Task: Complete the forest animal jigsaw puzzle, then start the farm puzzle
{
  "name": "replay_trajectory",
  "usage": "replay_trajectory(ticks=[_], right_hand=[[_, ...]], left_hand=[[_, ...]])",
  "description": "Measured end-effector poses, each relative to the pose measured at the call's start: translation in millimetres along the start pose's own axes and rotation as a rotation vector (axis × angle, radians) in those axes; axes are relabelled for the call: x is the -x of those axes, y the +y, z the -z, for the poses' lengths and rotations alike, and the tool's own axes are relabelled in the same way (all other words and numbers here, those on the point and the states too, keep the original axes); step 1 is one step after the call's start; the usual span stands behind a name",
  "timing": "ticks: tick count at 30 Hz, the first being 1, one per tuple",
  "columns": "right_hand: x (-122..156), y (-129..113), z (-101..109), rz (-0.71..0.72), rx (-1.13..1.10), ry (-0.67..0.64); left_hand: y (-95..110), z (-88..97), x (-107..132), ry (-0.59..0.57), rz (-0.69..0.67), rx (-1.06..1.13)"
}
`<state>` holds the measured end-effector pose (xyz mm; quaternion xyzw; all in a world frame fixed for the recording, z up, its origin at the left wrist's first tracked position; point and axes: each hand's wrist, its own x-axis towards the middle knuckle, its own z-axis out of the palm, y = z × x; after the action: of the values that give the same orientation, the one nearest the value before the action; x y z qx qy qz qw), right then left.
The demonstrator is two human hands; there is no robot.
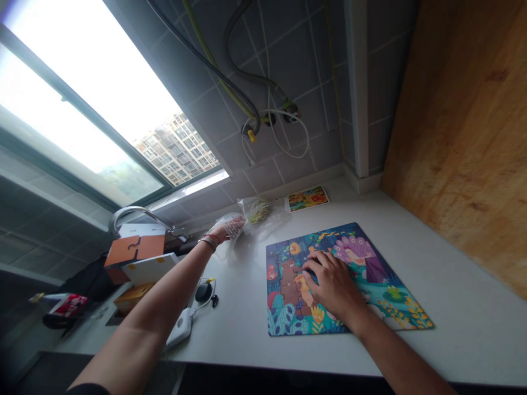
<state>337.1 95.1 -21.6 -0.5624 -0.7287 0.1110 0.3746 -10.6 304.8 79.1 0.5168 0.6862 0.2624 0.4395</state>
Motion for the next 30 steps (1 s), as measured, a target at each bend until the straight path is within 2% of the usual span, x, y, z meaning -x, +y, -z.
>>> replay_trajectory(ticks=[4,9,14,17,20,23,25,27,30], right_hand=[[1.0,0.5,-1.6,0.01,0.015,0.016],[2.5,3.5,-3.6,0.03,0.032,0.0],[-1.1,-1.1,6.2,0.069,-0.027,-0.026],[-1.5,-10.1,13.3,0.138,-0.136,-0.069],[3.9,-19.8,15.0,0.169,-0.292,-0.102],[12.1,-26.2,15.7,0.261,-0.406,-0.107],[16.3,-28.3,18.1,0.349,-0.409,-0.172],[18.6,-28.8,20.9,0.375,-0.399,-0.265],[17.9,-26.4,22.1,0.287,-0.445,-0.291]], left_hand=[[-2.0,-0.9,29.8,-0.038,-0.02,0.024],[-14.1,9.5,75.6,-0.078,-0.048,0.14],[-15.4,22.1,143.0,-0.153,-0.154,0.294],[-16.2,20.9,188.9,-0.206,-0.184,0.331],[-23.9,2.7,228.3,-0.468,-0.068,0.27],[-34.2,-32.8,256.0,-0.74,0.069,0.228],[-38.8,-58.1,268.3,-0.804,0.093,0.219],[-41.6,-76.7,277.8,-0.808,0.085,0.28],[-46.1,-84.3,290.9,-0.787,0.044,0.494]])
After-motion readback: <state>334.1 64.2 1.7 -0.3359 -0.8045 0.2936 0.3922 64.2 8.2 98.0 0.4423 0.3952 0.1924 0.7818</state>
